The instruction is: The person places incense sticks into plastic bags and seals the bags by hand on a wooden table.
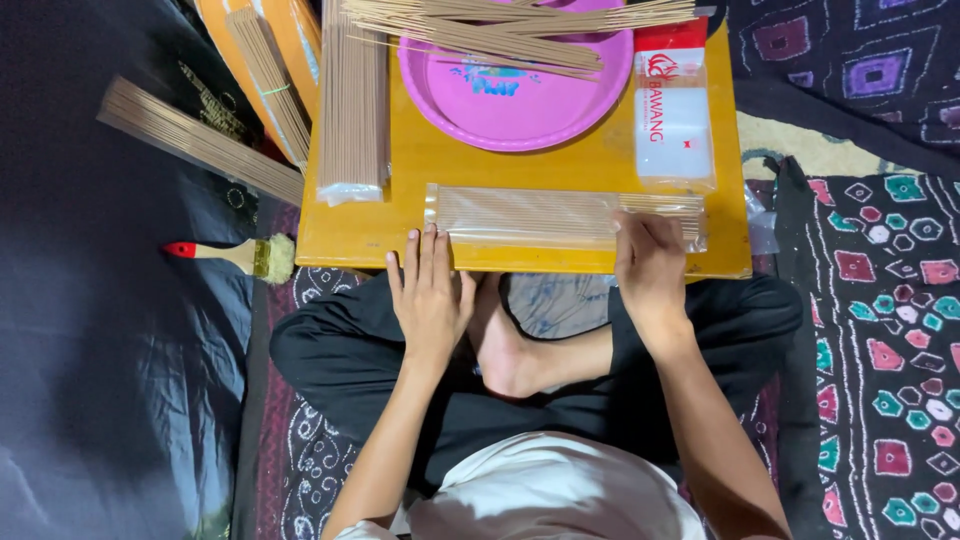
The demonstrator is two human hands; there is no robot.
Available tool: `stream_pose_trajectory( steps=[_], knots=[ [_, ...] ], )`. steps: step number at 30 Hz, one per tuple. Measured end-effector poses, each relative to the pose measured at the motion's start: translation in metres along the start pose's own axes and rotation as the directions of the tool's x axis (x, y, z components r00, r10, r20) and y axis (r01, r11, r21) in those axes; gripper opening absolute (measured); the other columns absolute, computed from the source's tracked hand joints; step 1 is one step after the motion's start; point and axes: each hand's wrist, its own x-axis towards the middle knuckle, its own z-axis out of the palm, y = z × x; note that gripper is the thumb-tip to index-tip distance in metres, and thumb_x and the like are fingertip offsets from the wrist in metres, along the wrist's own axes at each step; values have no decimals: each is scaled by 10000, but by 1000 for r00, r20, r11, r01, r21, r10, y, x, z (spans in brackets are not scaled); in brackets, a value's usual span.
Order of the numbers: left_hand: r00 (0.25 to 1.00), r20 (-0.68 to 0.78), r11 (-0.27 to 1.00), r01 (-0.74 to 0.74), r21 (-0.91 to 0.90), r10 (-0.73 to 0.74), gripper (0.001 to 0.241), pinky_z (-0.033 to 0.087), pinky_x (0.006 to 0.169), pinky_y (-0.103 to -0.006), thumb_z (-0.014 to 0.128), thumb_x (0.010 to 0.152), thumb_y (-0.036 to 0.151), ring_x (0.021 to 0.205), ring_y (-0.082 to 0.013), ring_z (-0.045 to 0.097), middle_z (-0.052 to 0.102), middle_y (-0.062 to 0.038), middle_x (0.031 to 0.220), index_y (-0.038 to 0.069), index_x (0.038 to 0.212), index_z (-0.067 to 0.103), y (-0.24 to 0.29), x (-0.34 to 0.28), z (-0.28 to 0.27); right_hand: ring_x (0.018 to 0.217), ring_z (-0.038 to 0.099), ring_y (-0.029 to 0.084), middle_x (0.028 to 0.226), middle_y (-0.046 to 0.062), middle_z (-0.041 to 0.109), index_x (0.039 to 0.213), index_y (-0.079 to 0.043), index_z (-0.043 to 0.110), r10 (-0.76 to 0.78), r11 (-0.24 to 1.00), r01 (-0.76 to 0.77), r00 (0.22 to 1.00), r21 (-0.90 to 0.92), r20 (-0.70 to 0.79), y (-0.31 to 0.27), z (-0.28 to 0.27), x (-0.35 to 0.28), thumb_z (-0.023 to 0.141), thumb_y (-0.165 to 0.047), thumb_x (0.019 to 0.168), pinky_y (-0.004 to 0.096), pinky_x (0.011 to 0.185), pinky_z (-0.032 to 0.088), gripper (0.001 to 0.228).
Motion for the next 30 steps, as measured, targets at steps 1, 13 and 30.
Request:
stream_pose_trajectory(
  steps=[1, 13, 30],
  knots=[
    [1000, -3, 1000, 1, 3, -1, 519, 254, 1236, -491, 699, 852, 257, 1387, -257, 539, 639, -90, 1429, 70, 1335, 664, 1, -2, 1, 917, 688, 247, 899, 84, 655, 1066, -49, 811, -3, 1000, 3, 1000, 2, -2, 2, 2, -1, 743, -86, 1035, 293, 650, 604, 84],
    [1000, 0, 992, 27, 122, -27, 540, 227, 1231, -530, 640, 837, 272, 1432, -287, 486, 585, -109, 1475, 71, 1338, 627, 10, -3, 6, 1121, 591, 255, 1021, 99, 517, 1170, -60, 633, -127, 992, 130, 980, -6, 155, 18, 1, -7, 698, -78, 1044, 244, 933, 500, 143],
    [970, 239, 968, 21, -250, 40, 690, 153, 1210, -614, 511, 1000, 472, 1517, -427, 295, 372, -241, 1601, 23, 1520, 457, 51, 38, -7, 1090, 695, 407, 1132, 184, 724, 1287, -54, 696, 270, 943, -229, 951, 240, -152, 25, -29, -2, 532, -212, 1147, 449, 901, 578, 267]
  ],
)
